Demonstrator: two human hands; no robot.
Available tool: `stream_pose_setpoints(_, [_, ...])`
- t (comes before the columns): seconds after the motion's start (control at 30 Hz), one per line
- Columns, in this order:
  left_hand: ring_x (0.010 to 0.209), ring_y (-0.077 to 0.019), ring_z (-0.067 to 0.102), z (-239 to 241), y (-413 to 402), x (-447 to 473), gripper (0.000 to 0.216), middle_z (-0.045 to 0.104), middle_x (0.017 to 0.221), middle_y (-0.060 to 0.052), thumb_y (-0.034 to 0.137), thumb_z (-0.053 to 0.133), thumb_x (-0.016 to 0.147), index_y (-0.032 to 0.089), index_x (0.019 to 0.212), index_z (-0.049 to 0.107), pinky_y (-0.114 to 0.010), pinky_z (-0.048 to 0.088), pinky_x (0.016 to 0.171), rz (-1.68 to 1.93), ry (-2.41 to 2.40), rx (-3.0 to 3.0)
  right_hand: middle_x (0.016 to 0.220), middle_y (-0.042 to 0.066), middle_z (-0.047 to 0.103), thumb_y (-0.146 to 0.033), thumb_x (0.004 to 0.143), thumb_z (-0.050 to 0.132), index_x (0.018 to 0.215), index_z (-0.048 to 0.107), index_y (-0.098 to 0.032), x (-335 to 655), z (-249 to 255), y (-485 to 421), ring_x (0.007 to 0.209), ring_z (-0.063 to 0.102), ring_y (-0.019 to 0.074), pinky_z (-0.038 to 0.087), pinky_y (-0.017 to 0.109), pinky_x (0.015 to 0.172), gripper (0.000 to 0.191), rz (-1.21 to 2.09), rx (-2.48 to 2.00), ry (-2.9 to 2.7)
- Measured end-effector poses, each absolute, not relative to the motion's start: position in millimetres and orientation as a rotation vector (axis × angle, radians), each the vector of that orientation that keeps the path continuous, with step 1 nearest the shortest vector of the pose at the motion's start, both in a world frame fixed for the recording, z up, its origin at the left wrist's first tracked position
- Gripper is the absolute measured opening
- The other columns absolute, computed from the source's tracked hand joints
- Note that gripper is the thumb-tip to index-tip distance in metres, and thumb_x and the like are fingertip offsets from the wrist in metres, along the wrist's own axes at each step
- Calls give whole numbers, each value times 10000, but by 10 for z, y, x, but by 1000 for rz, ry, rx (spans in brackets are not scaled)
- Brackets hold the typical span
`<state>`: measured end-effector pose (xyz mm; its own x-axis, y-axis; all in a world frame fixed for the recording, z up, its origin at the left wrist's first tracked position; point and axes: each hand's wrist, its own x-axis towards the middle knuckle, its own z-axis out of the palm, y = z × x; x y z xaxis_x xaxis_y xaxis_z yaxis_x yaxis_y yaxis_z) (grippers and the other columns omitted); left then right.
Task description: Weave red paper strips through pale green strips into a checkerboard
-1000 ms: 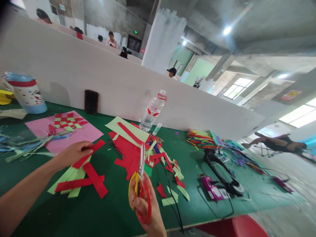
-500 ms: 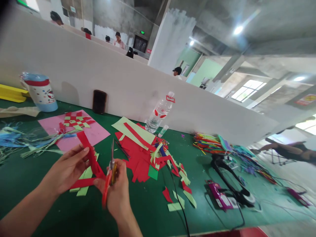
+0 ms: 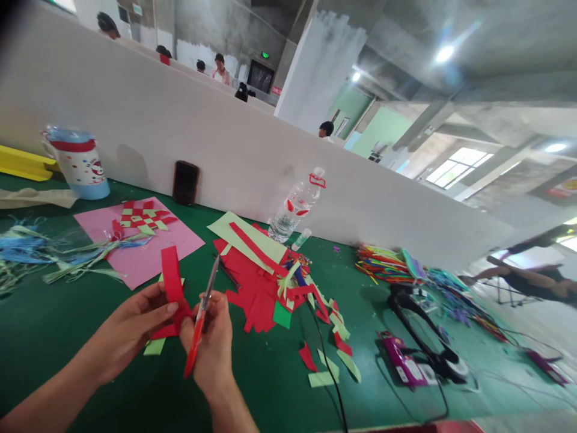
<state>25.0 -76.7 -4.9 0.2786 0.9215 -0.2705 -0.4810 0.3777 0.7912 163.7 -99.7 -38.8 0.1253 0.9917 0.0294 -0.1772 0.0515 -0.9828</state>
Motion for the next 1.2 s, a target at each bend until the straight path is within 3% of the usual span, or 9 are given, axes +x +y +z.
stream_pose_setpoints(0.2, [841, -174, 683, -137, -765, 237, 370, 737, 931, -20, 342, 831, 745, 208, 1037, 648, -285, 576, 769, 1107, 873, 706, 866, -46, 550, -224, 722, 798, 1099, 536, -261, 1774, -198, -1099, 693, 517, 95, 482, 201, 662, 461, 1181, -1183, -1168])
stream_pose_setpoints(0.4, [811, -175, 677, -51, -761, 150, 350, 731, 909, -10, 351, 824, 750, 223, 1026, 652, -296, 593, 730, 1206, 866, 676, 1003, 42, 644, -261, 783, 722, 1200, 595, -228, 2133, -121, -1262, 830, 611, 179, 537, 280, 768, 437, 818, -1504, -1549])
stream_pose_setpoints(0.63, [778, -124, 645, -66, -748, 110, 271, 704, 816, 17, 327, 847, 728, 216, 899, 669, -190, 568, 699, 1322, 925, 683, 1064, 72, 662, -149, 708, 750, 1224, 658, -235, 2234, -125, -1431, 924, 658, 221, 558, 299, 828, 531, 662, -1619, -1786])
stream_pose_setpoints(0.83, [849, -147, 643, -4, -796, 172, 301, 703, 889, 1, 343, 817, 762, 217, 993, 671, -214, 576, 734, 1331, 939, 768, 1031, 77, 676, -142, 690, 780, 1203, 676, -218, 2130, -111, -1428, 911, 668, 232, 561, 319, 827, 529, 644, -1630, -1819])
stream_pose_setpoints(1.2, [847, -137, 627, -17, -849, 160, 274, 698, 878, 18, 392, 789, 788, 229, 965, 658, -196, 547, 746, 1296, 976, 840, 1015, 58, 693, -131, 676, 798, 1187, 695, -242, 2088, -97, -1429, 861, 681, 207, 567, 289, 813, 533, 674, -1621, -1782])
